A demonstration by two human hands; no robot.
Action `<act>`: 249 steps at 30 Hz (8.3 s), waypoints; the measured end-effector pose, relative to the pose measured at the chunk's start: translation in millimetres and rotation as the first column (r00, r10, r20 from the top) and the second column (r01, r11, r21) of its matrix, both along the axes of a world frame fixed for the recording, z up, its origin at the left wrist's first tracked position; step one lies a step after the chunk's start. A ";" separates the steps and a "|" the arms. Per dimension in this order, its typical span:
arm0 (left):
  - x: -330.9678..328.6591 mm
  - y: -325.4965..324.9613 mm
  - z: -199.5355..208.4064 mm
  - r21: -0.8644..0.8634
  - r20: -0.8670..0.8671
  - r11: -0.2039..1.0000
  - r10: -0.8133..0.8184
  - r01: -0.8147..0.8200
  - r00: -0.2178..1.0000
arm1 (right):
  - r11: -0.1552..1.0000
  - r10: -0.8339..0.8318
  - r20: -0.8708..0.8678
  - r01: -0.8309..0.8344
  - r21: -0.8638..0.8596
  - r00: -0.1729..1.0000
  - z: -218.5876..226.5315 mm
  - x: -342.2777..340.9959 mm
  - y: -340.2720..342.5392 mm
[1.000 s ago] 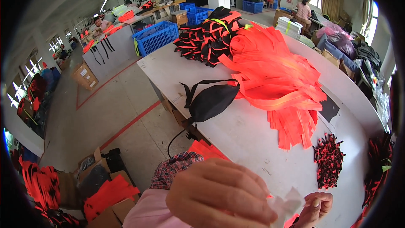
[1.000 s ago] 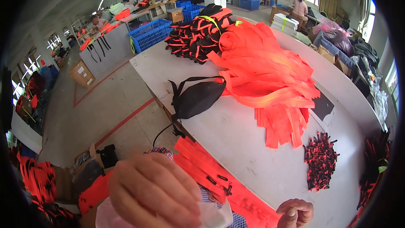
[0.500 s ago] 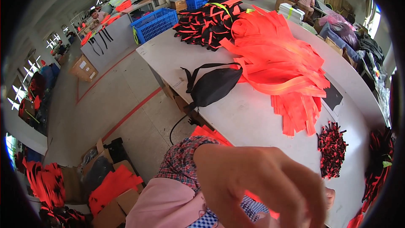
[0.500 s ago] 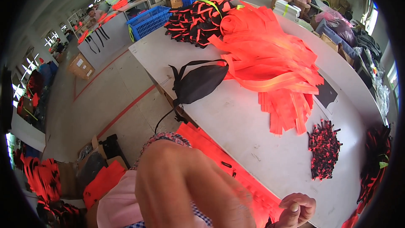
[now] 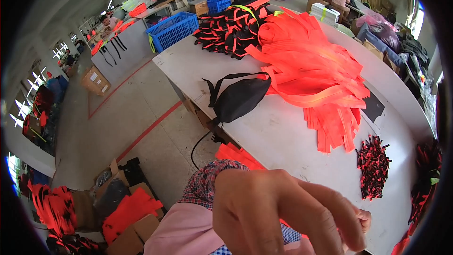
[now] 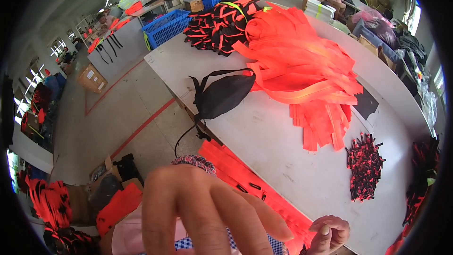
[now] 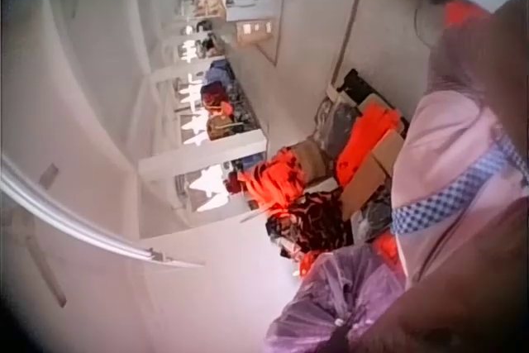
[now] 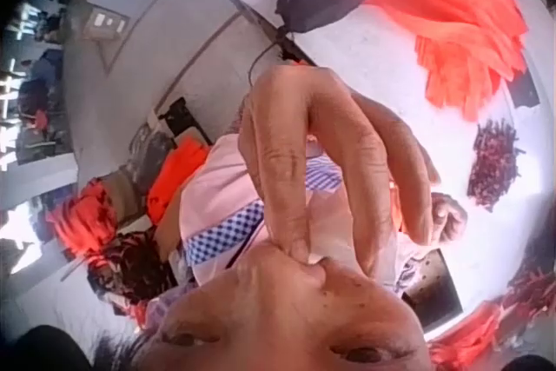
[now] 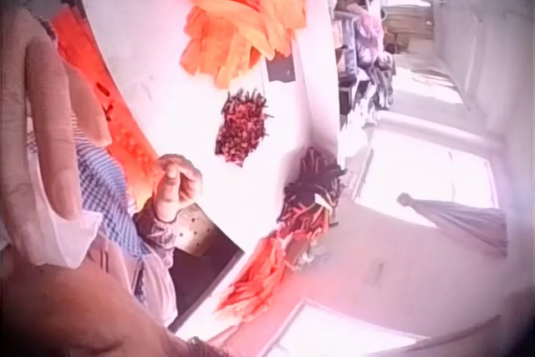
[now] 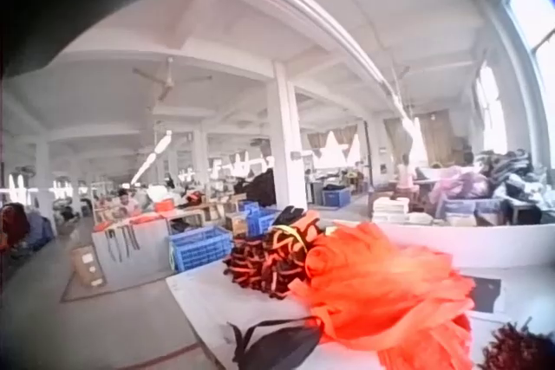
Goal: Assembling zipper sliders onto red zipper tapes at a workstation.
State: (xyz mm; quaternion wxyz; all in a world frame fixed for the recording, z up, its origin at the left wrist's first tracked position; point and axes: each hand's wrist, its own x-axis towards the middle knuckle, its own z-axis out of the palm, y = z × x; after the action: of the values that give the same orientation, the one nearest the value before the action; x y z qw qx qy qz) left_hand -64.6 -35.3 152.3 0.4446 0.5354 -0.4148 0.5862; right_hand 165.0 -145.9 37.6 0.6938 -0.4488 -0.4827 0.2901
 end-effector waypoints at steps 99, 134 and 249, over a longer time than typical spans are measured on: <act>-22.1 46.4 -69.8 -0.335 -0.565 0.423 0.625 -0.842 0.538 | 0.986 0.150 -0.003 -0.149 -0.080 0.989 -6.8 14.0 -13.4; 6.1 -21.7 -8.1 0.032 -0.248 0.939 0.340 -0.343 0.907 | 0.980 0.181 0.110 -0.170 -0.099 0.977 -7.7 14.8 -12.9; -205.3 114.5 -459.5 0.468 -0.285 0.883 0.126 -0.024 -0.950 | 0.871 0.137 0.123 -0.060 -0.488 0.983 -52.3 -69.0 66.0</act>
State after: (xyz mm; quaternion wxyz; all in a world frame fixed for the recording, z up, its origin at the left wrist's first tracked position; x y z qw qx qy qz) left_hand -269.9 79.2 -307.2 0.3115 0.7562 0.4742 -0.3259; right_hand 96.0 -79.9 -14.7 0.5055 -0.6030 -0.4694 0.4007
